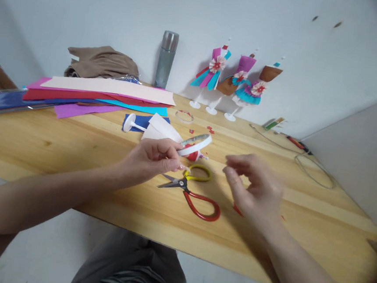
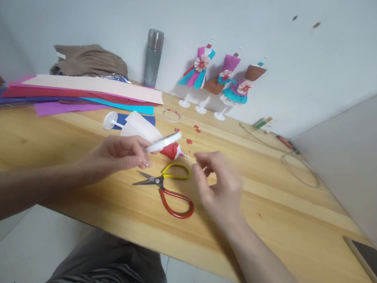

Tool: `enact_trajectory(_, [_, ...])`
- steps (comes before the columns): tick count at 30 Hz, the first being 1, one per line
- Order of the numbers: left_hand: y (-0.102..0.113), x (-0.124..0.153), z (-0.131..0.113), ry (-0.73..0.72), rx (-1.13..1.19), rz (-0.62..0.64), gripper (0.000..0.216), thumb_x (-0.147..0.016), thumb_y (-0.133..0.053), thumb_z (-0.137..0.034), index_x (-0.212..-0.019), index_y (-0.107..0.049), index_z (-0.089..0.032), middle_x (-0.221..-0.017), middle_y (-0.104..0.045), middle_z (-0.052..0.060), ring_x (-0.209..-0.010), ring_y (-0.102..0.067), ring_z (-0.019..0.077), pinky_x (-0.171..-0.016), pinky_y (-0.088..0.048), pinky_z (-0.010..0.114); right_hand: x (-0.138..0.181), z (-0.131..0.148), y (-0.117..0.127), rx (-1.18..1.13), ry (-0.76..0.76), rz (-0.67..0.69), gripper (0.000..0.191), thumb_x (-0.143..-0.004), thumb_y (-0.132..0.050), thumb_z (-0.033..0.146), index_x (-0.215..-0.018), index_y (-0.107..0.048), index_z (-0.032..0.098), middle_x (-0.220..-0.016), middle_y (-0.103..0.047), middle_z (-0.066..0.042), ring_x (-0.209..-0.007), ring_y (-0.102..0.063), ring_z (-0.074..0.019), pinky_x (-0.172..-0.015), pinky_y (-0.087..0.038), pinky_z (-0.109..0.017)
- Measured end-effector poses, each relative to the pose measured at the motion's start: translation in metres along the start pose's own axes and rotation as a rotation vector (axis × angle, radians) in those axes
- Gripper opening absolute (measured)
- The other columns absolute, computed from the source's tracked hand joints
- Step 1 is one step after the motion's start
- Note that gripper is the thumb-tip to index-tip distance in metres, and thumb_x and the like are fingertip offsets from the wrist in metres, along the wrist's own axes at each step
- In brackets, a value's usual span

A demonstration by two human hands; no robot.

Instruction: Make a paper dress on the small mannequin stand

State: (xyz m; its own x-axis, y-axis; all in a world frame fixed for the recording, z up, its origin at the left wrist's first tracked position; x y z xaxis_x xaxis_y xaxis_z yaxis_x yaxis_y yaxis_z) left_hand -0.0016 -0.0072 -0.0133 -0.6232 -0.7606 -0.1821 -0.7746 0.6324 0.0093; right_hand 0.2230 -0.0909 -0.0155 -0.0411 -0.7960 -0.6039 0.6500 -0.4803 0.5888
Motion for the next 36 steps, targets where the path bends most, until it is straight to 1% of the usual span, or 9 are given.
enact_trajectory(2, [-0.004, 0.001, -0.001, -0.008, -0.049, 0.094, 0.013, -0.076, -0.069, -0.023, -0.064, -0.069, -0.018, -0.079, -0.073, 0.006, -0.101, -0.067, 0.0202, -0.093, -0.05, 0.032, -0.006, -0.009, 0.006, -0.113, -0.034, -0.005, 0.035, -0.09, -0.06, 0.019, -0.122, -0.062, 0.031, -0.12, -0.062, -0.007, -0.082, -0.061, -0.0172, -0.067, -0.052, -0.032])
enact_trajectory(4, [-0.007, 0.002, 0.0, -0.009, -0.089, 0.191, 0.014, -0.077, -0.068, -0.022, -0.064, -0.069, -0.018, -0.077, -0.073, 0.007, -0.111, -0.065, 0.0226, -0.093, -0.05, 0.032, -0.011, -0.016, 0.006, -0.238, -0.036, 0.188, 0.043, -0.089, -0.059, 0.018, -0.131, -0.058, 0.031, -0.129, -0.06, -0.008, -0.085, -0.062, -0.0167, -0.068, -0.052, -0.032])
enact_trajectory(9, [-0.01, 0.001, 0.007, -0.031, -0.061, 0.323, 0.016, -0.079, -0.068, -0.023, -0.066, -0.066, -0.014, -0.092, -0.075, 0.012, -0.1, -0.069, 0.0212, -0.085, -0.051, 0.031, -0.014, -0.027, 0.008, -0.416, 0.013, 0.573, 0.021, -0.094, -0.058, 0.02, -0.106, -0.074, 0.023, -0.087, -0.07, -0.005, -0.077, -0.062, -0.0164, -0.069, -0.051, -0.031])
enact_trajectory(13, [-0.006, -0.002, 0.012, 0.002, -0.048, 0.305, 0.015, -0.077, -0.07, -0.023, -0.067, -0.066, -0.012, -0.102, -0.074, 0.013, -0.09, -0.068, 0.017, -0.081, -0.051, 0.029, -0.018, -0.028, 0.012, -0.479, 0.108, 0.64, 0.022, -0.098, -0.054, 0.025, -0.106, -0.075, 0.022, -0.087, -0.072, -0.007, -0.076, -0.062, -0.017, -0.067, -0.05, -0.031])
enact_trajectory(23, [-0.009, -0.002, 0.012, 0.079, 0.023, 0.346, 0.016, -0.077, -0.071, -0.023, -0.064, -0.067, -0.013, -0.087, -0.075, 0.01, -0.085, -0.069, 0.0164, -0.069, -0.055, 0.024, -0.018, -0.01, 0.013, -0.446, 0.222, 0.811, 0.012, -0.092, -0.063, 0.018, -0.092, -0.075, 0.02, -0.082, -0.067, -0.006, -0.072, -0.06, -0.0136, -0.066, -0.05, -0.027])
enact_trajectory(27, [0.001, -0.008, 0.016, 0.101, 0.089, 0.178, 0.016, -0.074, -0.073, -0.026, -0.069, -0.066, -0.013, -0.099, -0.074, 0.009, -0.053, -0.058, 0.0044, -0.047, -0.047, 0.017, -0.028, -0.038, 0.042, -0.351, 0.071, 0.752, 0.008, -0.089, -0.069, 0.026, -0.088, -0.077, 0.025, -0.08, -0.068, -0.005, -0.066, -0.061, -0.0156, -0.06, -0.049, -0.03])
enact_trajectory(31, [0.012, -0.017, 0.019, 0.057, 0.099, 0.038, 0.016, -0.069, -0.074, -0.026, -0.07, -0.066, -0.013, -0.085, -0.07, 0.005, -0.048, -0.05, 0.0018, -0.04, -0.039, 0.015, -0.041, -0.095, 0.06, 0.069, -0.233, 0.387, 0.013, -0.081, -0.072, 0.037, -0.077, -0.075, 0.025, -0.083, -0.072, -0.009, -0.072, -0.065, -0.0231, -0.062, -0.05, -0.034])
enact_trajectory(34, [0.014, -0.02, 0.02, 0.025, 0.08, 0.032, 0.014, -0.069, -0.074, -0.026, -0.071, -0.066, -0.014, -0.075, -0.066, 0.002, -0.048, -0.049, 0.0029, -0.039, -0.037, 0.015, -0.038, -0.131, 0.05, 0.458, -0.485, 0.488, 0.01, -0.074, -0.067, 0.021, -0.078, -0.076, 0.023, -0.08, -0.076, -0.01, -0.07, -0.068, -0.0257, -0.063, -0.05, -0.036])
enact_trajectory(36, [0.015, -0.02, 0.02, 0.018, 0.063, 0.029, 0.013, -0.069, -0.073, -0.025, -0.07, -0.066, -0.014, -0.071, -0.065, 0.001, -0.048, -0.048, 0.0035, -0.039, -0.036, 0.015, -0.036, -0.141, 0.044, 0.513, -0.522, 0.544, 0.02, -0.068, -0.064, 0.011, -0.078, -0.077, 0.022, -0.082, -0.078, -0.01, -0.073, -0.07, -0.028, -0.067, -0.051, -0.038])
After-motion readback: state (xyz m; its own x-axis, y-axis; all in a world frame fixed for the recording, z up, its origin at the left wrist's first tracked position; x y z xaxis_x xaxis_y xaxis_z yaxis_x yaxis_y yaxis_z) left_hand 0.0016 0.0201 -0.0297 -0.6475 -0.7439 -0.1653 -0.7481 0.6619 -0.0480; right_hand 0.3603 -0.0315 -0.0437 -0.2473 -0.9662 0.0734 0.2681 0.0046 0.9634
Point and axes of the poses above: each hand's wrist, its own x-axis away from the middle knuckle, its own y-axis out of the back of the hand, z = x × y, the point moved 3 cm from there along -x, towards the middle knuckle
